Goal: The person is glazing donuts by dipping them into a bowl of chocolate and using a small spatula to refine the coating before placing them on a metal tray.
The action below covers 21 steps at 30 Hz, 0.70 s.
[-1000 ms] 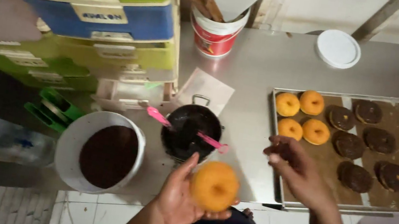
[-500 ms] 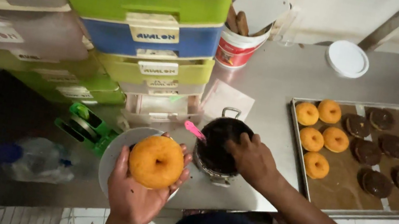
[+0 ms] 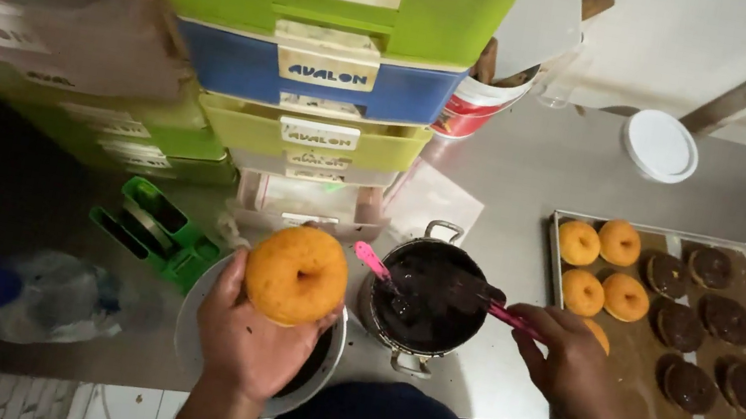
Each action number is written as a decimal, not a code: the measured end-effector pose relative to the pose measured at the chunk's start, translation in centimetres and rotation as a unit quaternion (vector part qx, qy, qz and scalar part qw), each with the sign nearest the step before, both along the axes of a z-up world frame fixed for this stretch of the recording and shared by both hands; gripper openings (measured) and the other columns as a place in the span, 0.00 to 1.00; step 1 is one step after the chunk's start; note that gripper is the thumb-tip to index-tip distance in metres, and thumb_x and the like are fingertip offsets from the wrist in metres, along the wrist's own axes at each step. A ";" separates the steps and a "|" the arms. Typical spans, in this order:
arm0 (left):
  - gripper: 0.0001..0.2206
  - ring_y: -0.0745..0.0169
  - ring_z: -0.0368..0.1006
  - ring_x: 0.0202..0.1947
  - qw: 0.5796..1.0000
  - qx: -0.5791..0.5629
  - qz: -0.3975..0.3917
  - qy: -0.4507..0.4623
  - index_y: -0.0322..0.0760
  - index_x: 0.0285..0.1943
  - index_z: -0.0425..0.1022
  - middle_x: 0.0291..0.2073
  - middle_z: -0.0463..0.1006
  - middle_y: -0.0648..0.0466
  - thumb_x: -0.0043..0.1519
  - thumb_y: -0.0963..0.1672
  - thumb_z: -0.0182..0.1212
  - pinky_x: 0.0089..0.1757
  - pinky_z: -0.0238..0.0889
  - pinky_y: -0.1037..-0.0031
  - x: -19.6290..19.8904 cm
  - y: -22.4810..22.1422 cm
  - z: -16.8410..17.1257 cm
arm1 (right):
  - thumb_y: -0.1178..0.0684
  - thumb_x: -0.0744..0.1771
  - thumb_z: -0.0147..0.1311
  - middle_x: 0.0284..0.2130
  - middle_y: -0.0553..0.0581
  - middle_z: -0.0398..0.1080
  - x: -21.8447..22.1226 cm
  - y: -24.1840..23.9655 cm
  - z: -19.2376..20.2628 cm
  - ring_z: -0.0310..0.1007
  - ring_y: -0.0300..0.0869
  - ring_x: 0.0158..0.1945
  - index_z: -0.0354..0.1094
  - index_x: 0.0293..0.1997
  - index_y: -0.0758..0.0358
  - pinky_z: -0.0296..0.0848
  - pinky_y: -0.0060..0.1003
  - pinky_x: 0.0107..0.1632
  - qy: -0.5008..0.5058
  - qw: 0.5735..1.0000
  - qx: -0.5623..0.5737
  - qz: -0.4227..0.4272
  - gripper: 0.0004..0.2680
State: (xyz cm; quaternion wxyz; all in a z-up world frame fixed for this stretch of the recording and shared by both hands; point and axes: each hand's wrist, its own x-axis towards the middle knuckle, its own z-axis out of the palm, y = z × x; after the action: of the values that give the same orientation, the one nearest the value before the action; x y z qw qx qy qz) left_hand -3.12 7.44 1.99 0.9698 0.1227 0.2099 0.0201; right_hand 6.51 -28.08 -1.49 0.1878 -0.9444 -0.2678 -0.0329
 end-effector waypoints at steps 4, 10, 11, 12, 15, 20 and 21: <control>0.31 0.51 0.66 0.49 0.999 0.022 0.001 -0.034 0.35 0.70 0.68 0.61 0.71 0.45 0.64 0.57 0.43 0.40 0.59 0.61 1.3 0.1 0.5 | 0.56 0.66 0.56 0.32 0.54 0.74 0.0 1.9 0.8 0.74 0.51 0.29 0.75 0.48 0.57 0.71 0.46 0.28 -0.026 0.999 -0.002 0.044 0.07; 0.31 0.50 0.67 0.49 0.998 0.010 -0.034 -0.056 0.36 0.71 0.67 0.58 0.71 0.44 0.64 0.57 0.45 0.38 0.60 0.64 2.7 -0.7 0.9 | 0.46 0.67 0.51 0.23 0.54 0.69 0.5 5.9 -1.8 0.71 0.57 0.23 0.75 0.51 0.40 0.66 0.54 0.22 0.005 0.994 -0.108 -0.012 0.09; 0.31 0.50 0.66 0.47 0.998 0.003 -0.035 -0.054 0.36 0.71 0.67 0.57 0.72 0.44 0.66 0.57 0.43 0.37 0.60 0.64 3.0 -0.9 0.9 | 0.39 0.68 0.53 0.24 0.55 0.70 0.8 6.6 -1.9 0.72 0.56 0.23 0.78 0.47 0.40 0.67 0.53 0.23 -0.005 0.997 -0.077 0.008 0.09; 0.31 0.50 0.66 0.47 0.998 0.005 -0.042 -0.051 0.36 0.71 0.67 0.57 0.72 0.44 0.66 0.57 0.43 0.37 0.60 0.64 2.9 -0.9 0.6 | 0.39 0.68 0.53 0.24 0.55 0.70 1.2 6.4 -3.7 0.72 0.56 0.23 0.78 0.47 0.40 0.67 0.53 0.23 -0.002 0.997 -0.074 0.002 0.09; 0.31 0.50 0.67 0.47 0.996 -0.008 -0.064 -0.063 0.37 0.72 0.66 0.61 0.70 0.45 0.66 0.57 0.44 0.39 0.63 0.64 2.6 -1.1 0.0 | 0.47 0.62 0.58 0.30 0.55 0.69 1.8 5.8 -6.8 0.73 0.58 0.26 0.73 0.58 0.38 0.73 0.55 0.30 -0.030 0.984 -0.166 0.048 0.17; 0.28 0.49 0.65 0.63 0.993 -0.014 -0.037 -0.112 0.34 0.71 0.64 0.70 0.65 0.50 0.65 0.53 0.50 0.41 0.67 0.63 1.7 -1.2 -1.0 | 0.55 0.65 0.52 0.21 0.52 0.70 -0.8 4.7 -0.4 0.75 0.54 0.28 0.76 0.44 0.48 0.71 0.50 0.33 -0.107 0.971 -0.212 -0.004 0.08; 0.28 0.49 0.65 0.63 0.993 -0.014 -0.036 -0.115 0.34 0.71 0.64 0.70 0.65 0.50 0.65 0.53 0.50 0.41 0.67 0.63 1.7 -1.3 -1.3 | 0.55 0.65 0.52 0.21 0.52 0.70 -1.2 4.1 0.8 0.75 0.54 0.28 0.76 0.44 0.48 0.71 0.50 0.33 -0.110 0.971 -0.213 -0.004 0.08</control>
State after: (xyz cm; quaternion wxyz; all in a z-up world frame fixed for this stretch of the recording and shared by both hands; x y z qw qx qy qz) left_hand -1.45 6.10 0.72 0.9893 0.1133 0.0923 -0.0032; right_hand 5.35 -23.94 -0.67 -0.0481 -0.9542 -0.2843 -0.0797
